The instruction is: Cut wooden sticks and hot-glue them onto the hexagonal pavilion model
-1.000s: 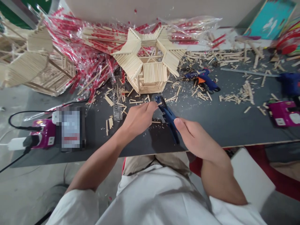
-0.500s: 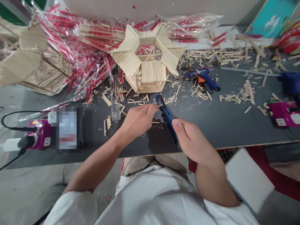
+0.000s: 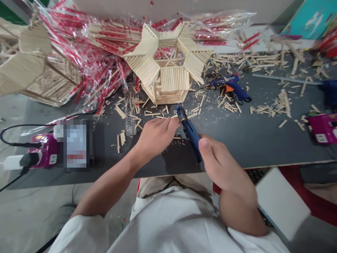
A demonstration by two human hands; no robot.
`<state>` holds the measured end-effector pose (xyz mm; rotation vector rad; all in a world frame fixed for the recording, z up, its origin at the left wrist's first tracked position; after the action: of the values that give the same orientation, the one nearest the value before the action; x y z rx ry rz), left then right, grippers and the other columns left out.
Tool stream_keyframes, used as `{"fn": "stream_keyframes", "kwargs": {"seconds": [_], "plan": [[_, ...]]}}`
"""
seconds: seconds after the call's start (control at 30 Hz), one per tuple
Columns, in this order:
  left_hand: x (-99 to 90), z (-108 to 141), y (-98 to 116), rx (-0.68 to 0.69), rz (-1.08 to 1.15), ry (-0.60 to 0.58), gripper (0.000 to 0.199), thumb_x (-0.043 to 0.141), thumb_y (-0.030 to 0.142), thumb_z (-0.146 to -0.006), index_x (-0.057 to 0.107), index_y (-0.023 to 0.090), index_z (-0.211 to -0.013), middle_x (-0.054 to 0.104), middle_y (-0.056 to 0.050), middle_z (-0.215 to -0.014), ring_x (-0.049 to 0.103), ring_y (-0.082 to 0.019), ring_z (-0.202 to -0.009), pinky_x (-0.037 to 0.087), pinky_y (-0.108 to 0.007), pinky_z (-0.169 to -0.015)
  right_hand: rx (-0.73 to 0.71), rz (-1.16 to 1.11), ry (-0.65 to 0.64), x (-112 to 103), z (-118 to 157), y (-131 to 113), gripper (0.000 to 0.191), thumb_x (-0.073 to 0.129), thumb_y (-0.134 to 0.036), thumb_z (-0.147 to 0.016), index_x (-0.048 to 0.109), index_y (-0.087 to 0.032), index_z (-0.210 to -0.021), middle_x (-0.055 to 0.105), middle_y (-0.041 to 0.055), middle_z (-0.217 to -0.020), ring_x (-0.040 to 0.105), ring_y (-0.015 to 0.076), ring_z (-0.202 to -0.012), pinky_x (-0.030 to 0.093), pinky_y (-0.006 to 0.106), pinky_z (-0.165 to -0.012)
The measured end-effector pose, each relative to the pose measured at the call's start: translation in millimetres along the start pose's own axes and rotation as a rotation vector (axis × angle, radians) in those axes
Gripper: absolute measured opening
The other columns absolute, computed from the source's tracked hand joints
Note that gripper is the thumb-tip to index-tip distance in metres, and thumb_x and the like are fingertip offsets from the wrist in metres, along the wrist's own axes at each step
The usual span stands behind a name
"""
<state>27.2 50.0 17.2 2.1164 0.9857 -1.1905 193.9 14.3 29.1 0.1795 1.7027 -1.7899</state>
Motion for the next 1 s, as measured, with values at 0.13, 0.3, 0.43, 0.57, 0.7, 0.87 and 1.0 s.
{"fn": "stream_keyframes", "kwargs": {"seconds": [0.13, 0.3, 0.43, 0.57, 0.7, 0.87, 1.0], "plan": [[0.6, 0, 0, -0.010, 0.001, -0.010, 0.027, 0.042, 0.023, -0.114, 0.062, 0.018, -0.096, 0.072, -0.001, -0.073, 0.069, -0.016, -0.065, 0.040, -0.030, -0.062, -0.005, 0.112, 0.021, 5, 2, -2, 0.048, 0.029, -0.052, -0.115, 0.066, -0.022, -0.108, 0.073, 0.0129, -0.115, 0.068, 0.0295, -0.114, 0.050, 0.043, -0.097], [3.0, 1, -1, 0.005, 0.026, 0.015, 0.021, 0.044, 0.022, -0.113, 0.061, 0.017, -0.103, 0.075, -0.003, -0.081, 0.072, -0.018, -0.071, 0.044, -0.031, -0.066, 0.023, 0.241, 0.045, 14, 6, -6, 0.061, 0.029, -0.051, -0.113, 0.057, -0.012, -0.149, 0.067, 0.0204, -0.139, 0.062, 0.0365, -0.131, 0.048, 0.053, -0.110], [4.8, 1, -2, 0.012, 0.021, 0.043, 0.022, 0.043, 0.024, -0.114, 0.061, 0.017, -0.103, 0.074, -0.003, -0.078, 0.071, -0.018, -0.069, 0.043, -0.031, -0.064, 0.039, 0.249, 0.055, 15, 4, -6, 0.059, 0.029, -0.049, -0.113, 0.058, -0.012, -0.149, 0.068, 0.0188, -0.139, 0.064, 0.0359, -0.129, 0.049, 0.052, -0.109], [4.4, 2, -1, 0.033, 0.022, 0.047, 0.019, 0.045, 0.024, -0.113, 0.061, 0.016, -0.108, 0.075, -0.003, -0.082, 0.072, -0.018, -0.072, 0.046, -0.031, -0.067, 0.009, 0.226, 0.051, 12, 3, -5, 0.059, 0.029, -0.049, -0.114, 0.059, -0.011, -0.149, 0.069, 0.0189, -0.137, 0.064, 0.0348, -0.128, 0.049, 0.051, -0.109], [2.9, 3, 0, 0.040, 0.051, 0.044, 0.017, 0.045, 0.021, -0.113, 0.061, 0.015, -0.109, 0.077, -0.005, -0.087, 0.073, -0.018, -0.076, 0.048, -0.032, -0.070, -0.009, 0.174, 0.040, 8, 4, -4, 0.056, 0.031, -0.048, -0.115, 0.062, -0.013, -0.146, 0.071, 0.0173, -0.135, 0.066, 0.0322, -0.126, 0.049, 0.046, -0.107], [5.9, 4, -2, 0.002, 0.064, -0.004, 0.021, 0.042, 0.024, -0.114, 0.062, 0.018, -0.107, 0.075, -0.003, -0.083, 0.072, -0.018, -0.076, 0.047, -0.032, -0.070, -0.022, 0.122, 0.032, 3, 4, -5, 0.050, 0.033, -0.047, -0.115, 0.067, -0.018, -0.139, 0.073, 0.0149, -0.134, 0.067, 0.0293, -0.124, 0.049, 0.042, -0.104], [6.9, 5, -2, -0.016, 0.084, -0.012, 0.022, 0.042, 0.023, -0.113, 0.062, 0.018, -0.106, 0.075, -0.004, -0.085, 0.071, -0.018, -0.076, 0.046, -0.032, -0.071, -0.012, 0.097, 0.041, 3, 4, -4, 0.053, 0.031, -0.048, -0.116, 0.063, -0.019, -0.146, 0.070, 0.0151, -0.141, 0.066, 0.0291, -0.128, 0.047, 0.041, -0.103]]}}
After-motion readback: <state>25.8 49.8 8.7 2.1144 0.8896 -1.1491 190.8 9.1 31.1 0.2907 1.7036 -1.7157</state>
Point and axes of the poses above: each hand's wrist, its own z-axis away from the middle knuckle, its own x-axis out of the palm, y = z × x, the point moved 6 cm from there along -z, towards the middle knuckle
